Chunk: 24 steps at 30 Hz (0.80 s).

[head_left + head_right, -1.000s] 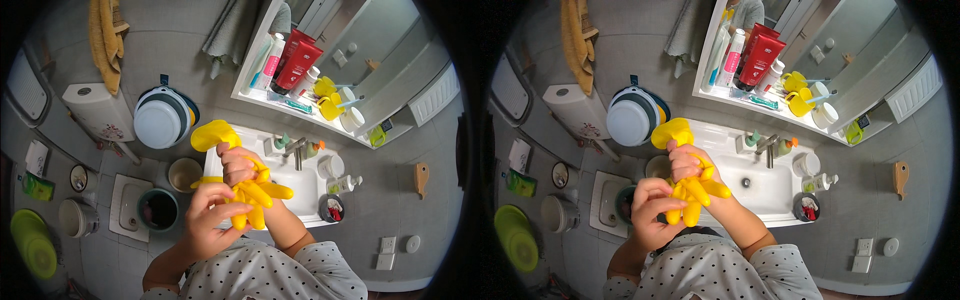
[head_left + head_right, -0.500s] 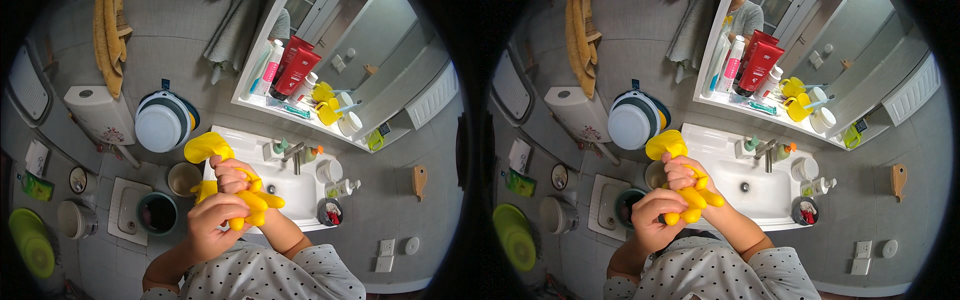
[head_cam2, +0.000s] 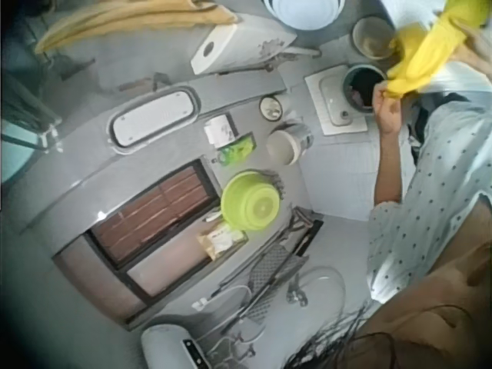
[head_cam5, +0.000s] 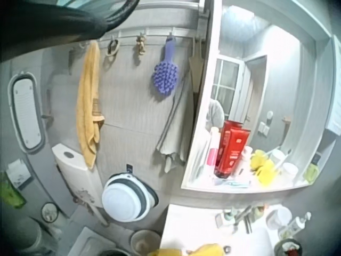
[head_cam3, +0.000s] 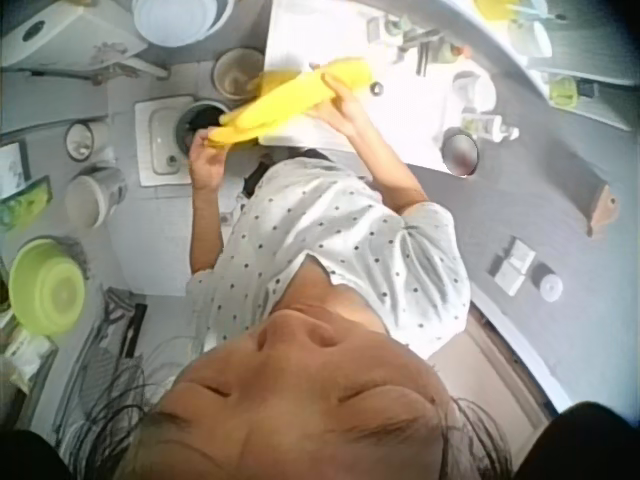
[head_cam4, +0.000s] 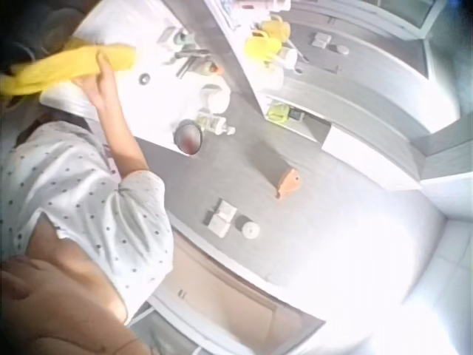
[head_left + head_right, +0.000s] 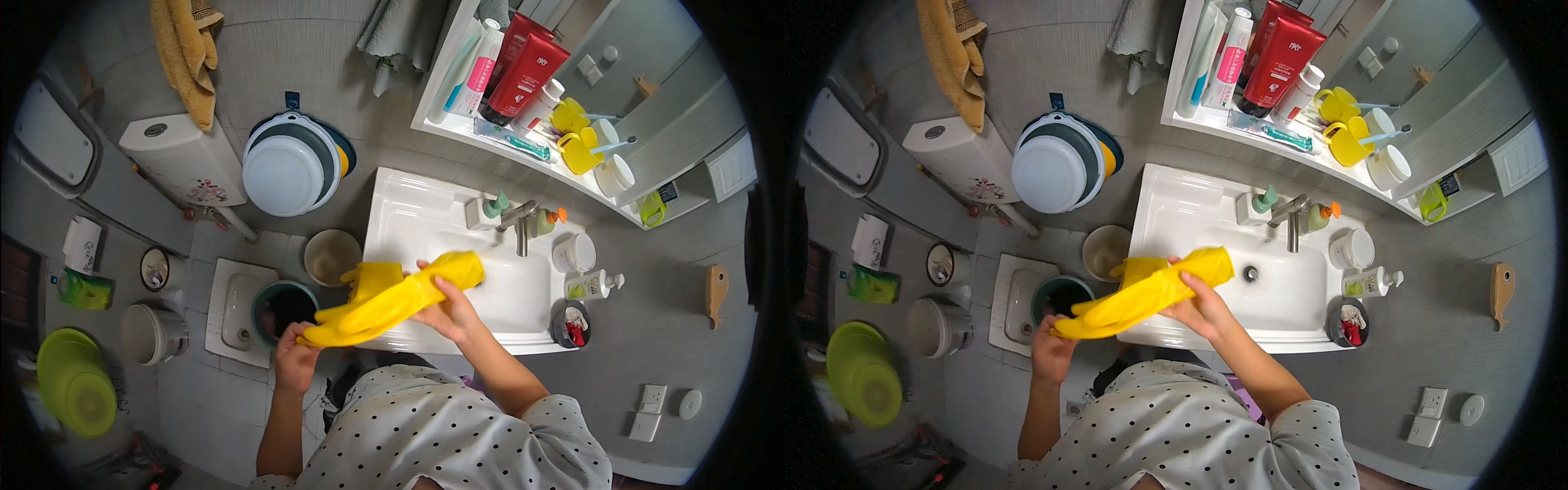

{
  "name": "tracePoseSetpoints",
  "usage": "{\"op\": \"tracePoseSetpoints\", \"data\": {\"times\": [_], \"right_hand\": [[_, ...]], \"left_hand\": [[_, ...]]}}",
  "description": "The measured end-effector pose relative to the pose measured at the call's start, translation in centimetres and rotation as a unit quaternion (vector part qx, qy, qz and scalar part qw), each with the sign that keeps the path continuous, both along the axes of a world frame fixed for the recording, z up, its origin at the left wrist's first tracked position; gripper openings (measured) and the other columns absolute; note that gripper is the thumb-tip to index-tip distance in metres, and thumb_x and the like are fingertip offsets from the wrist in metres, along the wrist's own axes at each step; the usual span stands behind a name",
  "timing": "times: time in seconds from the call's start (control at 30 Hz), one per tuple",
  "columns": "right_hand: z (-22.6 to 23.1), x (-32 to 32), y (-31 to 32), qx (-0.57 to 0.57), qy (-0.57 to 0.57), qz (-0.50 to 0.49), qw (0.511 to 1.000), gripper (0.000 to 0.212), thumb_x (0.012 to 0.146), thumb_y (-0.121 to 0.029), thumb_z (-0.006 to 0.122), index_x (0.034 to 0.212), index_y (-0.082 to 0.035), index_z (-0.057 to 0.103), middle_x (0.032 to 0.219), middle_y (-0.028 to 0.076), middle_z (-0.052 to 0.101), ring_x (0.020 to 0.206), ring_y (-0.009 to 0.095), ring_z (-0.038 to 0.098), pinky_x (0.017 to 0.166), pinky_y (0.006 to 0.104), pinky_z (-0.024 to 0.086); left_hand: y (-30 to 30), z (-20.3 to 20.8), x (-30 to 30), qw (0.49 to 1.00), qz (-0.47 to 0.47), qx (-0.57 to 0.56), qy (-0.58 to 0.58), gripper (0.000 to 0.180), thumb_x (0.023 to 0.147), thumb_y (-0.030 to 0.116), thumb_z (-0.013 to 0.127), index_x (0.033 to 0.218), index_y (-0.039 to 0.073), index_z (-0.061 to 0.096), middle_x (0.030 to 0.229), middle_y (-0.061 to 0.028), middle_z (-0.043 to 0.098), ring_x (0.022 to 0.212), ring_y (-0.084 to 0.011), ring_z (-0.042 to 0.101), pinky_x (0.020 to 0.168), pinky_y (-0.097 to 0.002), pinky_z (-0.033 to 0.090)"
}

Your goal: The person cleans a bathroom sink using a cloth and a sponge. They wipe the basin and faucet area, rinse the cloth under running water, and scrub the sink surface. Finally, they remove their yellow rubber gloves and hang them on a wall rack.

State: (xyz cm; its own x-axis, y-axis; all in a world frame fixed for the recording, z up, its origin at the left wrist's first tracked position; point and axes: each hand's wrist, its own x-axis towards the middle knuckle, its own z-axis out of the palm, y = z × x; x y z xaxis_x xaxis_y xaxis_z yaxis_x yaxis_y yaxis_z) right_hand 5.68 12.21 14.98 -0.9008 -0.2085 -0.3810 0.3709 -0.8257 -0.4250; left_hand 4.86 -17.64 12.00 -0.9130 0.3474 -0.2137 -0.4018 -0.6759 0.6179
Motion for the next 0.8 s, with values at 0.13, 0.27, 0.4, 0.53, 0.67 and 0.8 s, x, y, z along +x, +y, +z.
{"op": "tracePoseSetpoints", "data": {"times": [0.13,0.27,0.4,0.53,0.67,0.8], "right_hand": [[-5.0,3.7,1.0,-0.036,-0.061,-0.026,0.997,0.054,0.093,-0.029,0.060,0.143,-0.020,0.040,0.142,0.009,0.045,0.135,0.029,0.040,0.110,0.0564,0.031],[-6.6,3.6,0.8,-0.104,-0.064,-0.071,0.990,0.060,0.091,-0.025,0.062,0.146,-0.018,0.037,0.144,0.007,0.043,0.137,0.029,0.036,0.111,0.0550,0.030],[-5.9,2.0,0.2,0.223,0.037,-0.026,0.974,0.071,0.087,-0.016,0.068,0.148,-0.012,0.032,0.142,0.009,0.044,0.134,0.024,0.040,0.110,0.0417,0.034],[-8.9,0.3,2.5,0.513,0.115,0.124,0.842,0.083,0.084,-0.010,0.072,0.150,-0.006,0.023,0.141,0.011,0.045,0.126,0.021,0.046,0.104,0.0324,0.040],[-12.4,1.5,4.0,0.352,-0.013,0.115,0.929,0.076,0.083,-0.020,0.076,0.144,-0.005,0.033,0.133,0.013,0.049,0.118,0.018,0.050,0.101,0.0317,0.043],[-15.8,0.1,4.6,0.542,-0.089,0.137,0.825,0.060,0.083,-0.026,0.075,0.130,-0.003,0.046,0.111,0.014,0.061,0.100,0.018,0.060,0.089,0.0301,0.048]], "left_hand": [[-1.2,-5.7,1.8,0.997,-0.020,-0.069,-0.022,0.022,0.074,-0.009,0.043,0.088,0.006,0.051,0.112,-0.0113,0.055,0.111,-0.0215,0.049,0.102,-0.0341,0.036],[-0.2,-6.6,0.5,0.996,0.006,-0.056,-0.072,0.020,0.076,-0.011,0.043,0.084,0.007,0.049,0.121,-0.0130,0.055,0.116,-0.0251,0.050,0.105,-0.0386,0.038],[-0.1,-8.3,-2.3,0.998,0.057,0.015,-0.037,0.017,0.082,-0.008,0.047,0.076,0.008,0.048,0.119,-0.0131,0.058,0.111,-0.0312,0.059,0.099,-0.0427,0.048],[-0.7,-11.7,-6.1,0.997,0.068,-0.033,-0.017,0.024,0.086,-0.005,0.048,0.067,0.010,0.045,0.115,-0.0102,0.063,0.109,-0.0310,0.061,0.087,-0.0389,0.054],[-1.6,-17.5,-9.0,0.990,0.000,-0.138,0.001,0.022,0.083,-0.008,0.046,0.068,0.009,0.044,0.113,-0.0112,0.064,0.109,-0.0295,0.061,0.083,-0.0332,0.052],[-0.6,-16.1,-9.9,0.988,-0.037,-0.148,-0.009,0.021,0.078,-0.010,0.044,0.069,0.009,0.044,0.112,-0.0120,0.064,0.108,-0.0284,0.061,0.085,-0.0321,0.049]]}}
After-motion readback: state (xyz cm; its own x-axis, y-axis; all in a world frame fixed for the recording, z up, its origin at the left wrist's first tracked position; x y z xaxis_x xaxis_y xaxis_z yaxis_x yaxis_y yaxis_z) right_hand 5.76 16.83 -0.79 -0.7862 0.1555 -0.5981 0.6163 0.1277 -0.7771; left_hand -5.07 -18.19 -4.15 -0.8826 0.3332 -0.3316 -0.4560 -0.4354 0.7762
